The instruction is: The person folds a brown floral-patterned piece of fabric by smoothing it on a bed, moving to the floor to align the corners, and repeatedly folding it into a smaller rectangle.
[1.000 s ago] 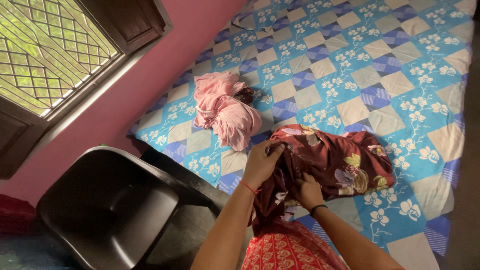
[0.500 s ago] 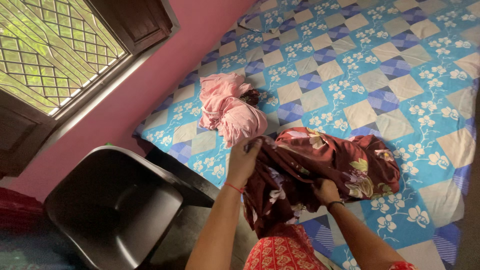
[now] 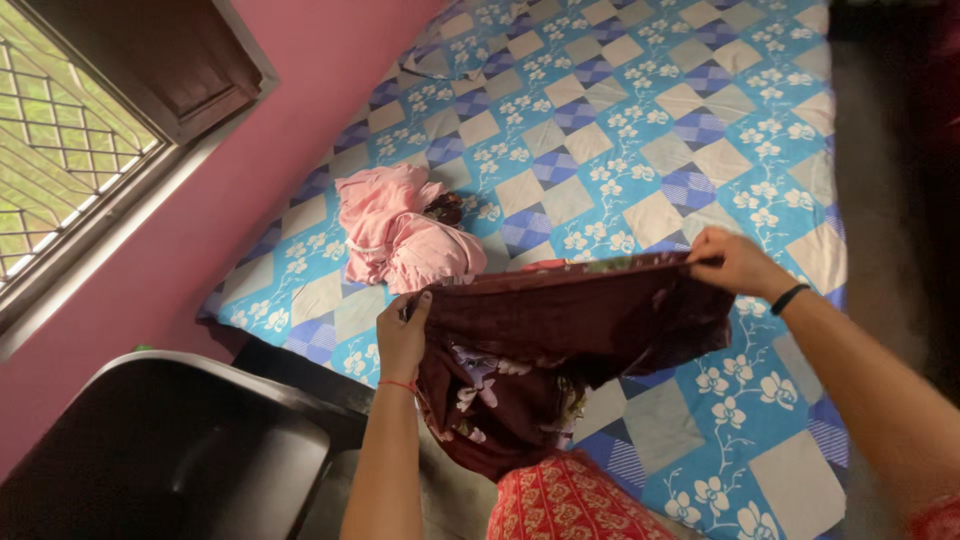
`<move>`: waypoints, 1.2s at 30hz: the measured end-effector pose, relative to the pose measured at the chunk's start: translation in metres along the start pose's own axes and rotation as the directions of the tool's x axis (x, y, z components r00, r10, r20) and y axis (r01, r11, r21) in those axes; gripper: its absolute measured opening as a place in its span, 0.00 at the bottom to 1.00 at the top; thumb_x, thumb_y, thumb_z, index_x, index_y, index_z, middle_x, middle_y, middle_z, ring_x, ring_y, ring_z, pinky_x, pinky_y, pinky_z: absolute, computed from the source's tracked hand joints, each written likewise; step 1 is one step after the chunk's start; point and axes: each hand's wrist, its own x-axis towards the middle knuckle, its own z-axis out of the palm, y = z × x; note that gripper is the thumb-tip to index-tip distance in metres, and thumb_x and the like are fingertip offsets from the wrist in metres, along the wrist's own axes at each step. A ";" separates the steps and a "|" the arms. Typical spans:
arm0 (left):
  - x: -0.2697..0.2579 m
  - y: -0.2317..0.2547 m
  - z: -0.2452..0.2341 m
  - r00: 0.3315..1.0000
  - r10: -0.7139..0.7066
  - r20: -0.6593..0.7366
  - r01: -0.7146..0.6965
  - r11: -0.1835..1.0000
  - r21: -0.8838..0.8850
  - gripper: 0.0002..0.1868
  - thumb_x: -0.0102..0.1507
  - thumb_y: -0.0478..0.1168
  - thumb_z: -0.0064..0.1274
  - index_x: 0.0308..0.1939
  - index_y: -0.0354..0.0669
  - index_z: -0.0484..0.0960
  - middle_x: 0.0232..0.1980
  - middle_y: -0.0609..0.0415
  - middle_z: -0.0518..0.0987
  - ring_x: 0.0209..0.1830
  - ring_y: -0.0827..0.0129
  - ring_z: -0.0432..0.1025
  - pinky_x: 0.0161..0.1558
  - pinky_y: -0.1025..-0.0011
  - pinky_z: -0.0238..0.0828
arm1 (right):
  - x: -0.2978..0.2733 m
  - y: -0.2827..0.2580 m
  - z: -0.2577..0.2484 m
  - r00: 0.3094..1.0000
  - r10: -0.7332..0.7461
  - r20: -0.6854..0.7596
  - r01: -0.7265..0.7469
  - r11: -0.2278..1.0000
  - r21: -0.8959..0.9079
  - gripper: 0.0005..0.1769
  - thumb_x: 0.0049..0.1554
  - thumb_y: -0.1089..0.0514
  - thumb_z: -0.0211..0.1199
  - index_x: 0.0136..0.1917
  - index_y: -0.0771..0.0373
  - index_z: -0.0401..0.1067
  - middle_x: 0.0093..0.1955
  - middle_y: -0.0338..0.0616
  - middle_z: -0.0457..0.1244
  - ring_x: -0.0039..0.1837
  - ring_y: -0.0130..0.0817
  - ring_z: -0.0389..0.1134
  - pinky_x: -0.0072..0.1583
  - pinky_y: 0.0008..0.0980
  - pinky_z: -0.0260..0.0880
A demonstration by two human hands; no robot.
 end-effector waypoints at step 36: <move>0.018 -0.040 -0.006 0.984 -0.177 0.034 0.179 0.939 -0.294 0.12 0.69 0.41 0.51 0.46 0.34 0.81 0.29 0.55 0.71 0.17 0.74 0.63 0.22 0.73 0.58 | -0.096 -0.046 0.099 0.850 0.524 -0.056 -0.120 0.295 0.948 0.08 0.60 0.62 0.63 0.38 0.64 0.72 0.38 0.33 0.64 0.41 0.22 0.64 0.44 0.27 0.65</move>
